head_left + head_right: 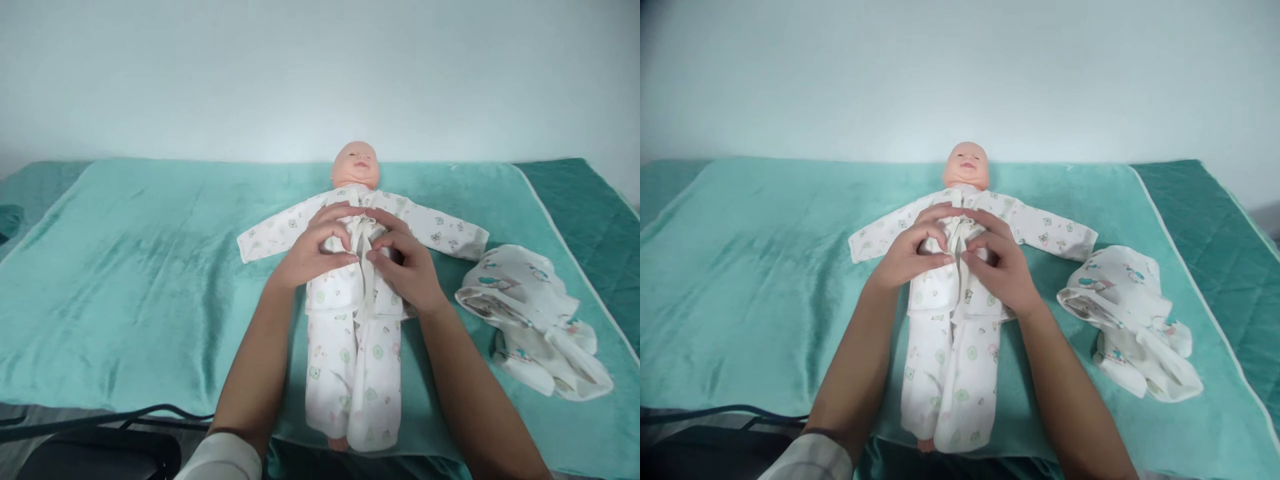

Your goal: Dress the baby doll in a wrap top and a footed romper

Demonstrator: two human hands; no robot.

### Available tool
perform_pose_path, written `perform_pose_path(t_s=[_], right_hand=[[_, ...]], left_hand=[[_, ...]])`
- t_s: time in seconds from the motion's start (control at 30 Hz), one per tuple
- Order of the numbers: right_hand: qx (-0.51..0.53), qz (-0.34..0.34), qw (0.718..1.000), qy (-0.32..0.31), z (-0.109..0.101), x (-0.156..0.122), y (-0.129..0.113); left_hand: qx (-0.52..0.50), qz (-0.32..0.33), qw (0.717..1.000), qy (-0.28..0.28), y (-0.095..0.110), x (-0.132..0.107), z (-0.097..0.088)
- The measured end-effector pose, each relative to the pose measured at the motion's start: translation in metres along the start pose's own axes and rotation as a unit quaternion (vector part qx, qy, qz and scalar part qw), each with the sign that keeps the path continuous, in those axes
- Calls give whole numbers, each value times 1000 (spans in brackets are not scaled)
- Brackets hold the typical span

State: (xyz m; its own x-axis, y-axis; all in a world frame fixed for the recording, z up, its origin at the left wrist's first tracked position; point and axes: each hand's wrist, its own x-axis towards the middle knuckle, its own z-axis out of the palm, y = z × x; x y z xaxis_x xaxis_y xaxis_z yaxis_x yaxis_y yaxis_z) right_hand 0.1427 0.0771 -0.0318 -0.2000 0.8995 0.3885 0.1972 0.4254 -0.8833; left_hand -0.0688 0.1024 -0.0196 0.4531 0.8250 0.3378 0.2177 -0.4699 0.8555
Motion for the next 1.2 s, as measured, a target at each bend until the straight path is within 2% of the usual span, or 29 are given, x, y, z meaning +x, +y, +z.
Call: perform_pose_path(t_s=[0.07, 0.13, 0.2, 0.27, 0.33, 0.4, 0.47, 0.53, 0.6, 0.63, 0.7, 0.77, 0.83, 0.9, 0.93, 1.0, 1.1, 1.2], right_hand=[[45, 10, 997, 65, -1, -1, 3], [63, 4, 984, 167, -5, -1, 9], [60, -5, 962, 267, -11, 1, 18], [54, 8, 946, 319, -16, 4, 28], [35, 42, 948, 313, -18, 6, 35], [0, 74, 961, 268, -14, 7, 37], [-33, 94, 970, 221, -8, 6, 35], [-52, 105, 973, 197, -3, 5, 30], [-62, 121, 973, 188, -3, 5, 27], [-71, 132, 971, 186, -6, 6, 27], [-115, 158, 962, 193, -18, 8, 29], [-193, 171, 940, 222, -35, 9, 35], [-281, 164, 910, 259, -53, 10, 44], [-350, 136, 884, 278, -66, 10, 54], [-373, 113, 878, 277, -68, 10, 58], [-400, 53, 879, 254, -64, 10, 62], [-410, -18, 896, 169, -48, 13, 61], [-416, -30, 904, 99, -34, 23, 59]], left_hand=[[-64, -15, 997, 39, -2, -1, 2], [-138, -34, 983, 115, -6, 0, 5], [-205, -54, 952, 220, -10, 1, 6], [-247, -77, 913, 316, -16, 3, 5], [-254, -95, 887, 374, -23, 4, 3], [-223, -103, 887, 390, -26, 6, 2], [-152, -98, 917, 356, -25, 7, 4], [-54, -88, 952, 288, -22, 8, 9], [29, -91, 965, 246, -20, 8, 11], [56, -101, 962, 246, -21, 7, 9], [84, -141, 942, 292, -27, 4, 0], [108, -190, 899, 378, -38, -1, -15], [140, -231, 844, 463, -51, -7, -30], [178, -247, 814, 494, -59, -11, -39], [203, -237, 812, 493, -61, -12, -39], [267, -186, 826, 460, -61, -10, -35], [348, -95, 867, 343, -57, -2, -21], [365, -80, 901, 221, -57, 7, -13]])
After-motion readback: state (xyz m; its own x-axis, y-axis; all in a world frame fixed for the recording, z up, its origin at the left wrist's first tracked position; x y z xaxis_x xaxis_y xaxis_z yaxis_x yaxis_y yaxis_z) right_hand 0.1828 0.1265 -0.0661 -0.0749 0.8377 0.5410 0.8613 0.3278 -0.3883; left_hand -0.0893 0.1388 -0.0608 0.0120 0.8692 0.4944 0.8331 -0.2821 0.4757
